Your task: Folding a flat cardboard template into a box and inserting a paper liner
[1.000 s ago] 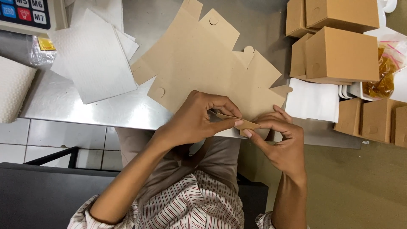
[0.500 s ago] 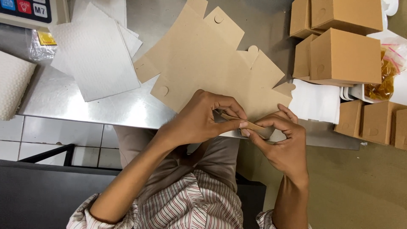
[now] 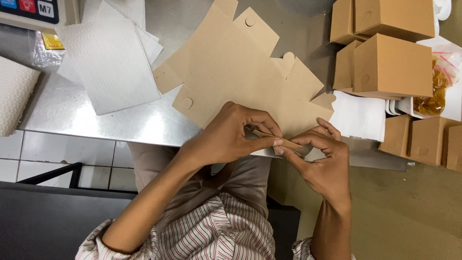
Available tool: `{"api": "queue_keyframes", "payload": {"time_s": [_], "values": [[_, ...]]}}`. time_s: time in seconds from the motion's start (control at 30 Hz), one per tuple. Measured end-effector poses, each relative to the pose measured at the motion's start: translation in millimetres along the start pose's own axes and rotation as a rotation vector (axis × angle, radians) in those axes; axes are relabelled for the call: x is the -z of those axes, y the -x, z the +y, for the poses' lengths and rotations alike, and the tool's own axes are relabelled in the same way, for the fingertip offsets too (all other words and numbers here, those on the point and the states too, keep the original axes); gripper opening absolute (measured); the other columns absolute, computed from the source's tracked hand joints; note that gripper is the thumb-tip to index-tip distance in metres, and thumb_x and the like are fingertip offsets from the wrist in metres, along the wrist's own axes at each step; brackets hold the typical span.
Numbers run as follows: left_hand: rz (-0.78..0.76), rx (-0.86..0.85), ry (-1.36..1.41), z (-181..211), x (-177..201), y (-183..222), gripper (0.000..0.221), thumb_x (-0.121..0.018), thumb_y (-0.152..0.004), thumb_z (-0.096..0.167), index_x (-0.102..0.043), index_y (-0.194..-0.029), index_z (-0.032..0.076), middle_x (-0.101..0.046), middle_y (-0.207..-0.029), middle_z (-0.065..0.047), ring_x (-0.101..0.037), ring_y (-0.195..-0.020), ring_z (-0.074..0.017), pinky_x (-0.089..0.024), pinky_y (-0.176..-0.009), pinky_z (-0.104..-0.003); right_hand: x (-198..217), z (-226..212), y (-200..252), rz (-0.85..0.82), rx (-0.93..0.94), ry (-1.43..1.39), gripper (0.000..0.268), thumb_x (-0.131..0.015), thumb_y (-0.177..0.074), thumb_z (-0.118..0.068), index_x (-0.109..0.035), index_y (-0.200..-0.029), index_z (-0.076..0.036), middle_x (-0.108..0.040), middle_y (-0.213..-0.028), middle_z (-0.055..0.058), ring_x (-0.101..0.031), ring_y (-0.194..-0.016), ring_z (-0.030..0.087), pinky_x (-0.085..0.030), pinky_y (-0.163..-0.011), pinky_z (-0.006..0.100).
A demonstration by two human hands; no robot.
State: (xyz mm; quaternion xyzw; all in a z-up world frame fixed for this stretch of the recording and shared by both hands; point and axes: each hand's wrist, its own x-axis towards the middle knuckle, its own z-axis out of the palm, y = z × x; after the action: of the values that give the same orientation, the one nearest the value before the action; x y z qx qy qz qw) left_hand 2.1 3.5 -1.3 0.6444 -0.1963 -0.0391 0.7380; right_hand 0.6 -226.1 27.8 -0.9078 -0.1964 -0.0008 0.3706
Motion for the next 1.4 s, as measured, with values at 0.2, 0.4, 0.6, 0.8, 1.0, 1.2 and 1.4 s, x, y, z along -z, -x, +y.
{"api": "queue_keyframes", "payload": {"time_s": [0.2, 0.4, 0.6, 0.8, 1.0, 1.2, 1.4], "values": [[0.002, -0.004, -0.014, 2, 1, 0, 0.012, -0.075, -0.089, 0.002, -0.077, -0.098, 0.009, -0.082, -0.086, -0.009, -0.078, -0.088, -0.0201, -0.06, -0.086, -0.04, 1, -2, 0, -0.007, 0.031, 0.032, 0.017, -0.094, -0.074, -0.006, -0.077, -0.076, -0.009, -0.075, -0.069, 0.005, -0.063, -0.07, 0.022, -0.031, -0.118, 0.055], [-0.026, 0.023, -0.126, 1, -2, -1, 0.012, -0.077, -0.092, 0.021, -0.079, -0.099, 0.012, -0.083, -0.094, 0.0, -0.077, -0.09, -0.0064, -0.051, -0.055, -0.02, 9, -8, -4, -0.08, 0.249, 0.194, 0.01, -0.086, -0.085, -0.022, -0.08, -0.092, -0.018, -0.074, -0.087, -0.006, -0.065, -0.094, 0.015, -0.01, -0.133, 0.058], [-0.019, 0.006, -0.135, 2, -3, 0, 0.014, -0.077, -0.092, 0.026, -0.08, -0.098, 0.014, -0.082, -0.093, 0.0, -0.077, -0.091, -0.01, -0.057, -0.075, -0.024, 11, -8, -2, -0.096, 0.307, 0.162, 0.012, -0.083, -0.088, -0.017, -0.08, -0.099, -0.021, -0.077, -0.088, -0.008, -0.071, -0.111, 0.021, 0.001, -0.133, 0.065], [-0.004, -0.01, -0.151, -2, -5, 1, 0.01, -0.079, -0.091, 0.023, -0.08, -0.098, 0.015, -0.082, -0.094, 0.001, -0.074, -0.093, -0.0111, -0.057, -0.082, -0.025, 10, -4, -8, -0.087, 0.388, 0.181, 0.009, -0.086, -0.085, -0.016, -0.078, -0.086, -0.012, -0.077, -0.082, -0.005, -0.072, -0.104, 0.022, 0.001, -0.13, 0.067], [0.001, -0.044, -0.128, 0, -4, 1, 0.012, -0.077, -0.093, 0.021, -0.08, -0.099, 0.011, -0.081, -0.093, -0.003, -0.074, -0.092, -0.0115, -0.058, -0.079, -0.023, 13, -5, -9, -0.1, 0.432, 0.217, 0.008, -0.082, -0.089, -0.014, -0.078, -0.096, -0.011, -0.079, -0.09, -0.002, -0.073, -0.105, 0.023, 0.0, -0.128, 0.07], [0.05, -0.063, -0.161, -1, -5, 0, 0.009, -0.077, -0.094, 0.021, -0.08, -0.098, 0.013, -0.08, -0.088, 0.0, -0.068, -0.081, -0.0092, -0.053, -0.076, -0.023, 15, 3, -9, -0.088, 0.392, 0.181, 0.021, -0.088, -0.084, -0.018, -0.078, -0.1, -0.01, -0.078, -0.102, -0.003, -0.069, -0.121, 0.026, 0.003, -0.131, 0.068], [-0.011, -0.07, -0.239, -13, -4, 3, 0.011, -0.074, -0.097, 0.027, -0.08, -0.103, 0.02, -0.08, -0.104, 0.01, -0.069, -0.093, 0.0014, -0.041, -0.117, -0.038, 12, 8, -11, -0.082, 0.439, 0.148, 0.008, -0.085, -0.087, -0.014, -0.079, -0.091, -0.012, -0.078, -0.09, -0.003, -0.071, -0.116, 0.029, 0.002, -0.13, 0.067]]}}
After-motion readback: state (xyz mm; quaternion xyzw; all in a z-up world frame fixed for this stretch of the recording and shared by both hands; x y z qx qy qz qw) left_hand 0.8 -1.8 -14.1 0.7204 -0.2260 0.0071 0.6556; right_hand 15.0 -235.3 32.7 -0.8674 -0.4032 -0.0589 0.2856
